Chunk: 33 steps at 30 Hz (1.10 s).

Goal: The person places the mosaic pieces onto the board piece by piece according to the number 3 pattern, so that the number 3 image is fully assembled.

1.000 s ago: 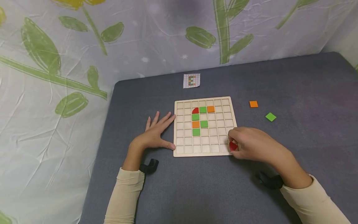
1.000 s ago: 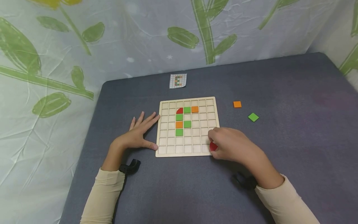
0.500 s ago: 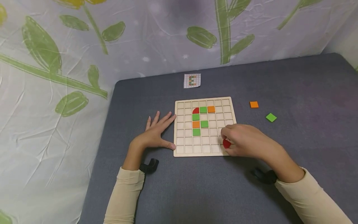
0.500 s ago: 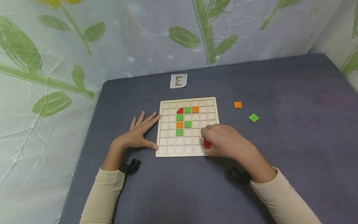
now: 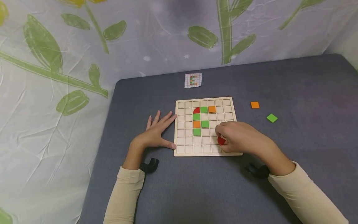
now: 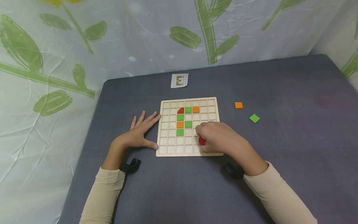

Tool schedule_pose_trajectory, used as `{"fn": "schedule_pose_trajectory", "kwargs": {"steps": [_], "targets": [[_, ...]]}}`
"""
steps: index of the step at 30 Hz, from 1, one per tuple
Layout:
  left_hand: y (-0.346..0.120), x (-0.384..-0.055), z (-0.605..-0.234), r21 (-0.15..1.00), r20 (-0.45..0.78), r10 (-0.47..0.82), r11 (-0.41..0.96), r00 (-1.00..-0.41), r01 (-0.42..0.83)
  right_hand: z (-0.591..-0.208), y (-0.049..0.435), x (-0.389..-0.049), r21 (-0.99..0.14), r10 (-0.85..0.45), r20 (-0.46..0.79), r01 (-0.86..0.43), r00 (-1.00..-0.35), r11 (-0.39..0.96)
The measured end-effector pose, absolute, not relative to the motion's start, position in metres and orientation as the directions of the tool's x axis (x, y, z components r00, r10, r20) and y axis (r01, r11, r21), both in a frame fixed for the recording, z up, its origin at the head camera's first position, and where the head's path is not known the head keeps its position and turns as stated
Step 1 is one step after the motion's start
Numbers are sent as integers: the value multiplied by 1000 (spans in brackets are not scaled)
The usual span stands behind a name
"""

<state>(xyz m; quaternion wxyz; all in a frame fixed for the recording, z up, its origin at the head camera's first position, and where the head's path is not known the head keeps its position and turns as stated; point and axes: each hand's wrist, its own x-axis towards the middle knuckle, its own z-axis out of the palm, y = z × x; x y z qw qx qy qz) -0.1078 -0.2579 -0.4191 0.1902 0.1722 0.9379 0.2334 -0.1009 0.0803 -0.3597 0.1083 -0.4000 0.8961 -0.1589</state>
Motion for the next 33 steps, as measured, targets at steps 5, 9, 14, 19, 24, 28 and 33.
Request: {"fn": "schedule_pose_trajectory", "kwargs": {"steps": [5,9,14,19,24,28,33], "targets": [[-257,-110,-418,494,-279,410,837,-868,236,-360,75,-107,-379,-771,-55,-701,-634,604],[-257,-110,-417,493,-274,412,836,-869,241,-362,71,-110,-392,-786,-41,-713,-617,581],[-256,-109,-416,492,-277,414,836,-867,241,-362,65,-112,-401,-790,-52,-711,-611,577],[-257,-108,-418,488,-284,410,840,-867,238,-364,58,-113,-409,-796,-63,-712,-602,571],[-257,-108,-417,493,-282,410,837,-867,236,-364,53,-115,-410,-801,-57,-718,-596,563],[-256,-108,-417,489,-285,408,840,-867,234,-364,49,-116,-411,-808,-45,-726,-588,551],[-256,-108,-416,486,-287,404,843,-869,231,-365,44,-117,-416,-810,-52,-724,-584,550]]}}
